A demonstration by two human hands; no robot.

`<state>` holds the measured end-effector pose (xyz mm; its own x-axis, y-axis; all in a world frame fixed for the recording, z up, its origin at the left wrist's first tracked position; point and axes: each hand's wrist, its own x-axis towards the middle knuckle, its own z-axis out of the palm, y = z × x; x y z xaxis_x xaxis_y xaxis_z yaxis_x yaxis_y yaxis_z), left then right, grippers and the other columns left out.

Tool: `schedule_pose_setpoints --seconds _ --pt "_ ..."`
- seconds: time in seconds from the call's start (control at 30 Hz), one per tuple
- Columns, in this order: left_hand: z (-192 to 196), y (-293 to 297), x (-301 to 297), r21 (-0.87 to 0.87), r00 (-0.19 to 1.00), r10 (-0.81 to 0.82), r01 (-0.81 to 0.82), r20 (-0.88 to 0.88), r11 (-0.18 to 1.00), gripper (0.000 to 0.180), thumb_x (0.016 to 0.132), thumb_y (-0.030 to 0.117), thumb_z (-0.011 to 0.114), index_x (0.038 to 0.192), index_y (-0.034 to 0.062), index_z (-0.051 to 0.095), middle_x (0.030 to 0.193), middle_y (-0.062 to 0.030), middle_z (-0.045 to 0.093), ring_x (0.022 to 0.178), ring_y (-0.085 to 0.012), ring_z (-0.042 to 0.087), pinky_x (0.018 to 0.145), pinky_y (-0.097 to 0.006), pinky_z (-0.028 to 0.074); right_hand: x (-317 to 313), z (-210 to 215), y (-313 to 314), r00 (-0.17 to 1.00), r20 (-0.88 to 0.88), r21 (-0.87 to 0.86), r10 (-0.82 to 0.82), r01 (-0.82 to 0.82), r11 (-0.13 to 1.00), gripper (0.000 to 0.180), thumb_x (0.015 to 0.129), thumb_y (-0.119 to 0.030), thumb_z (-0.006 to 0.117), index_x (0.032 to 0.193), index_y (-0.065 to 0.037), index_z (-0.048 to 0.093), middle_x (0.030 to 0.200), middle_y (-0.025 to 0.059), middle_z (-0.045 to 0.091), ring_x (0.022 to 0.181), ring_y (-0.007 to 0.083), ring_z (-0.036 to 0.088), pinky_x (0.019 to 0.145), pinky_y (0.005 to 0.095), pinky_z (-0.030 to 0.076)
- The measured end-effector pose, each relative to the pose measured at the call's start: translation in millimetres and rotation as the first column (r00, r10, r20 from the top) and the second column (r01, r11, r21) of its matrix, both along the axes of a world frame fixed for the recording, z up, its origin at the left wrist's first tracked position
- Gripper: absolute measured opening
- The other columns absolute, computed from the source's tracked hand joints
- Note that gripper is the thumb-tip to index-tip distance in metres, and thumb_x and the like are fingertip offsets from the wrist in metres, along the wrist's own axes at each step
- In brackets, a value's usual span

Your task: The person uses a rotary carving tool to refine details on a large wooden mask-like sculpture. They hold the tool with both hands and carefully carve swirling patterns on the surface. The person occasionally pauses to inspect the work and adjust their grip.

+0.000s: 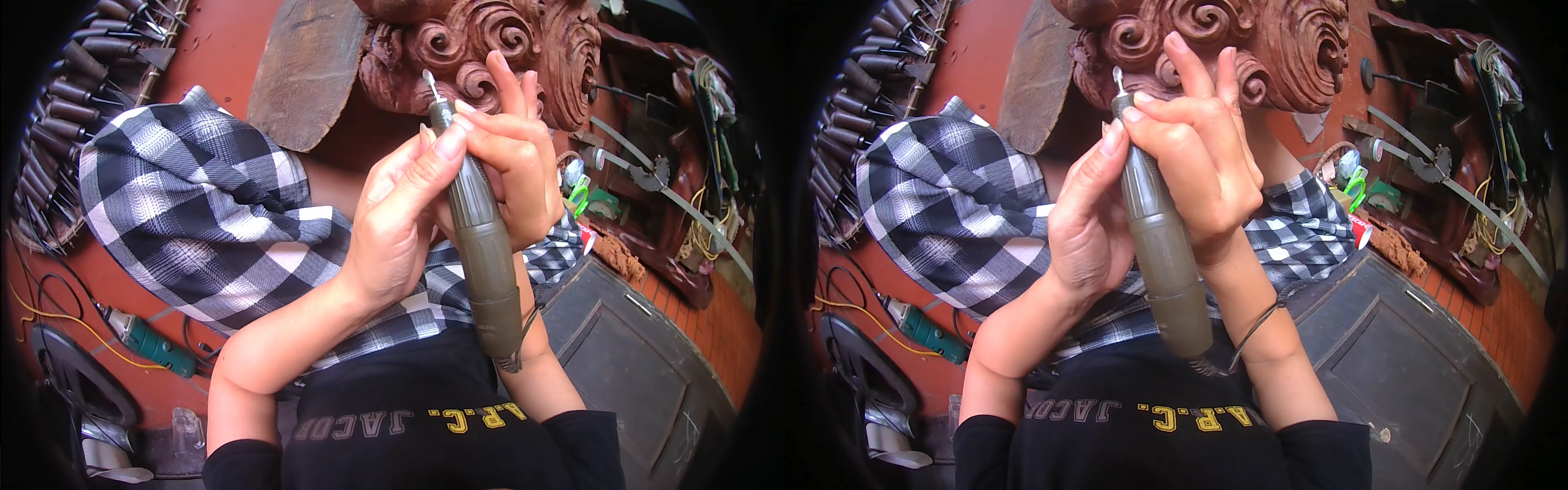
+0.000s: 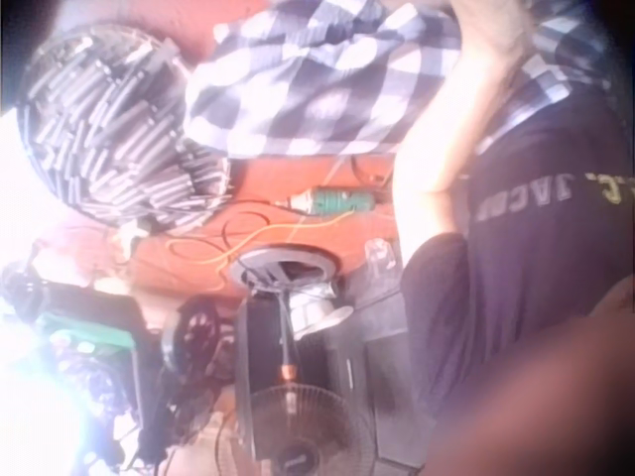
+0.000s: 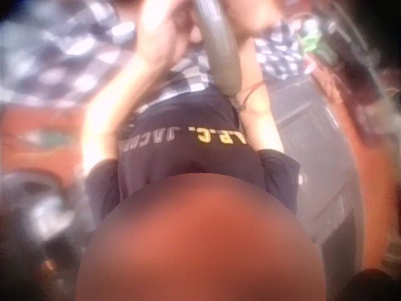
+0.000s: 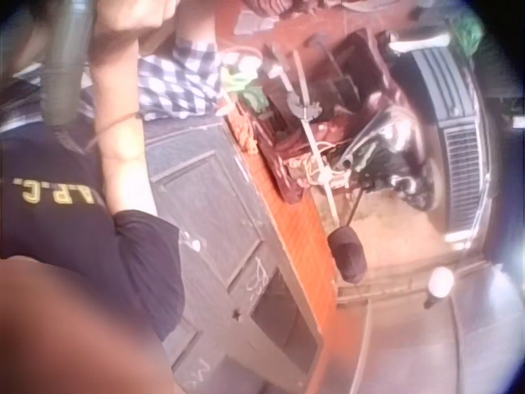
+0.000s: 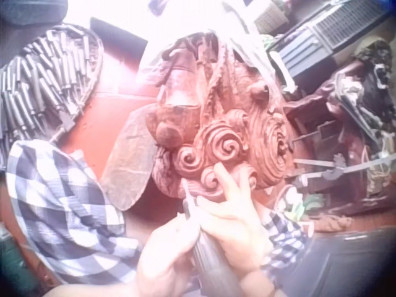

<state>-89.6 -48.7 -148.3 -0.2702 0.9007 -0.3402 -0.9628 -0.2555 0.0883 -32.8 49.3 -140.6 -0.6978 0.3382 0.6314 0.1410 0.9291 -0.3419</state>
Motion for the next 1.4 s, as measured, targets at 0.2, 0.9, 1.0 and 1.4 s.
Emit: schedule_pose_setpoints --seconds 0.2,0.9,1.0,1.4 --pt "-1.4 1.1 -11.9 0.196 0.997 -0.025 0.010 0.075 0.981 0.029 0.100 0.027 0.056 0.113 0.0011 0.055 0.101 -0.0055 0.062 0.090 -0.0095 0.060 0.079 -0.024 0.048 -15.1 14.5 11.5 0.993 0.060 -0.048 0.104 -0.101 0.994 0.012 0.071 -0.002 0.073 0.081 -0.001 0.066 0.081 0.0125 0.065 0.088 0.0320 0.069 0.100 0.0604 0.046" --pt "-7.6 9.1 -6.6 0.169 0.974 0.106 -0.141 0.203 0.976 0.035 0.106 0.033 0.045 0.117 0.0030 0.057 0.105 0.0022 0.057 0.099 -0.0035 0.051 0.090 -0.021 0.041 -28.0 16.7 6.2 0.965 0.251 0.071 0.071 -0.092 0.993 0.016 0.074 -0.004 0.077 0.079 0.000 0.063 0.079 0.0134 0.062 0.096 0.0408 0.066 0.100 0.0645 0.041" --pt "-13.4 7.3 -5.7 0.207 0.971 0.086 -0.133 0.223 0.969 0.031 0.106 0.032 0.042 0.113 0.0074 0.059 0.102 0.0013 0.061 0.094 -0.0048 0.056 0.086 -0.023 0.045 -23.2 13.2 1.1 0.968 0.249 0.121 0.031 -0.062 0.991 0.017 0.074 -0.005 0.079 0.081 -0.002 0.064 0.085 0.0127 0.062 0.110 0.0512 0.061 0.105 0.0692 0.031" --pt "-17.2 7.9 -13.8 0.131 0.978 0.041 -0.069 0.206 0.989 0.032 0.105 0.035 0.042 0.116 0.0091 0.057 0.101 -0.0004 0.062 0.090 -0.0067 0.060 0.082 -0.023 0.048 -23.4 -2.1 -9.7 0.982 0.178 0.047 -0.056 0.048 0.998 0.015 0.072 0.001 0.075 0.085 -0.001 0.069 0.090 0.0129 0.060 0.112 0.0525 0.060 0.106 0.0715 0.026"
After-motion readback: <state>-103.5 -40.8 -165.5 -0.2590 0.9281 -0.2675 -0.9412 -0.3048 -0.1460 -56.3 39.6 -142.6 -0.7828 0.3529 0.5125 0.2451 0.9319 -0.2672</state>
